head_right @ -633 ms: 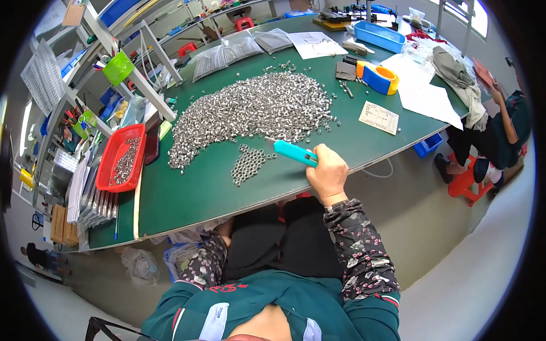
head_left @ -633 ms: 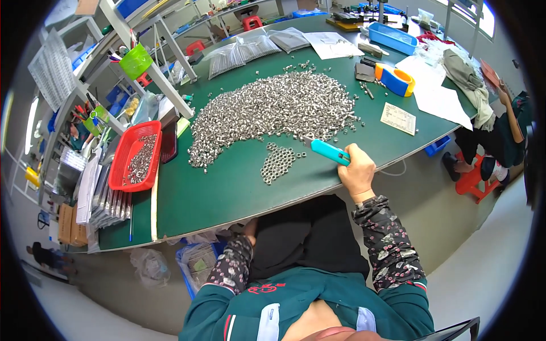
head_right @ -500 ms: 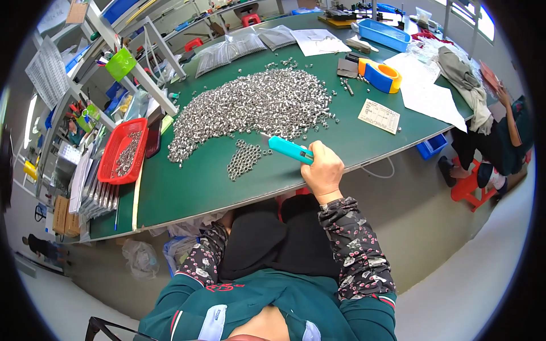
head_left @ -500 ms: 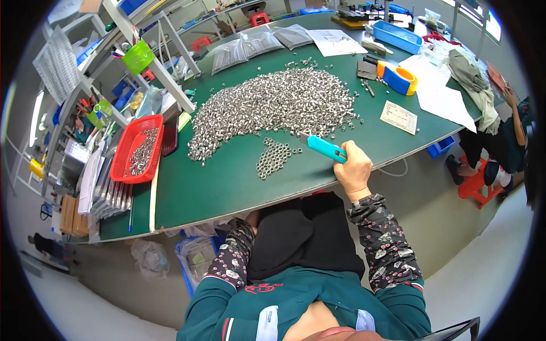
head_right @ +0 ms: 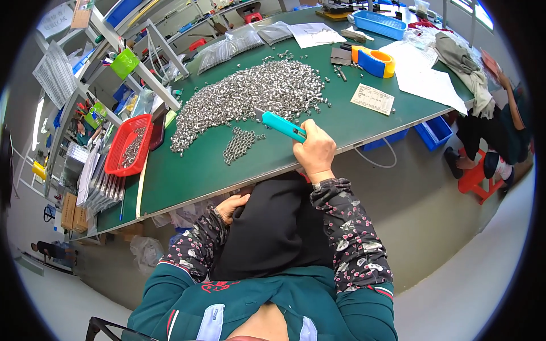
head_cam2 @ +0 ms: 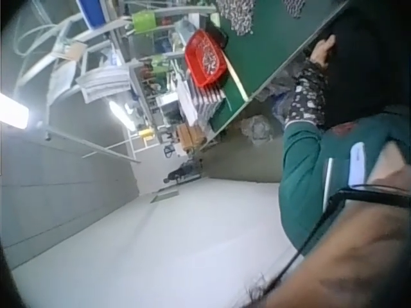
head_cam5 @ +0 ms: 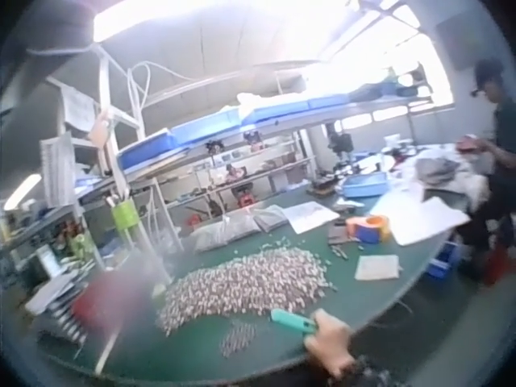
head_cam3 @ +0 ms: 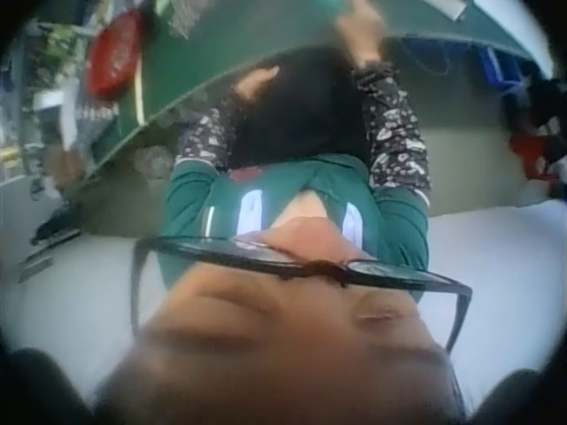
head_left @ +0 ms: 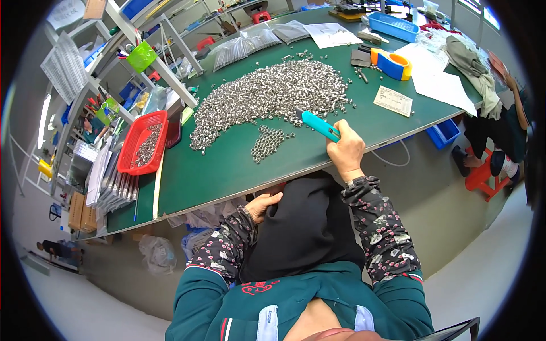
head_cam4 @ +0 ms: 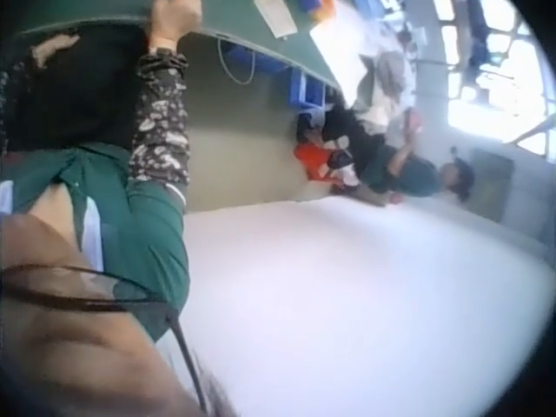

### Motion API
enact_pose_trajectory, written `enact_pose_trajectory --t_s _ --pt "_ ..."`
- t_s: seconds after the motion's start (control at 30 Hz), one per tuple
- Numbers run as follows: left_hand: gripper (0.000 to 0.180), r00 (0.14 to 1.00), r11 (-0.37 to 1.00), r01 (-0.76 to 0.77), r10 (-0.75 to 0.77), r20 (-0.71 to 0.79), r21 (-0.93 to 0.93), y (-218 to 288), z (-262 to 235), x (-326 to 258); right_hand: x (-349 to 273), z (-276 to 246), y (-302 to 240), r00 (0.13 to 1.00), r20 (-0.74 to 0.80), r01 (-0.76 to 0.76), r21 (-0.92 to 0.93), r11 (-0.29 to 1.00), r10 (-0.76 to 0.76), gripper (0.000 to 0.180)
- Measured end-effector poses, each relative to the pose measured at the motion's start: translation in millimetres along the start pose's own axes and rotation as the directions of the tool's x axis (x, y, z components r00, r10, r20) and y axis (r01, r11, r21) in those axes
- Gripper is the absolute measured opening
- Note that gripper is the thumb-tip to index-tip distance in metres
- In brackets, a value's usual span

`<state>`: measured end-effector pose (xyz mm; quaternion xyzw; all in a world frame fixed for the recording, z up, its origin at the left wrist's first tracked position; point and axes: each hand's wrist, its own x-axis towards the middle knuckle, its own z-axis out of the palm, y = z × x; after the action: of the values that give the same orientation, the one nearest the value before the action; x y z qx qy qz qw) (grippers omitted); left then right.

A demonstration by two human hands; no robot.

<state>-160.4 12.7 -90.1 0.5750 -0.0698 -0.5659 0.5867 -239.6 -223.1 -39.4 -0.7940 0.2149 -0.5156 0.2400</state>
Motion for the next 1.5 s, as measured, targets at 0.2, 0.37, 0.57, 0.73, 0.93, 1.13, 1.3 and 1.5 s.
enact_pose_trajectory --t_s 0.2,0.37,0.57,0.73,0.93,1.13,1.3,1.5 --pt "0.035 0.939 0.927 -0.282 0.214 0.271 0.246 -32 -24 45 5 -4 -2 0.985 0.080 -0.156 0.056 0.986 0.151 0.012" --pt "0.032 0.781 0.498 -0.622 0.447 0.436 0.604 -59 -38 88 6 -8 2 0.942 0.197 -0.308 0.177 0.935 0.272 0.015" --pt "0.030 0.783 0.242 -0.481 0.551 0.289 0.843 -45 -23 75 2 -8 8 0.965 0.163 -0.228 0.152 0.962 0.203 0.019" --pt "0.029 0.929 0.377 -0.077 0.363 -0.070 0.923 3 16 -15 7 -3 2 0.938 0.270 -0.275 0.205 0.939 0.216 0.016" --pt "0.029 0.874 0.381 -0.404 0.428 0.228 0.832 69 20 -74 28 -16 12 0.851 0.485 -0.379 0.303 0.874 0.201 0.012" --pt "0.037 0.857 0.255 -0.176 0.516 0.020 0.951 116 0 -52 52 3 -20 0.823 0.523 -0.423 0.309 0.852 0.219 0.012" --pt "0.050 0.725 0.074 -0.147 0.687 0.056 0.986 111 -7 -18 72 46 -55 0.863 0.498 -0.304 0.369 0.878 0.089 0.011" --pt "0.045 0.715 0.141 -0.176 0.699 0.028 0.974 127 -18 9 83 97 -66 0.865 0.498 -0.317 0.460 0.829 0.055 0.012"
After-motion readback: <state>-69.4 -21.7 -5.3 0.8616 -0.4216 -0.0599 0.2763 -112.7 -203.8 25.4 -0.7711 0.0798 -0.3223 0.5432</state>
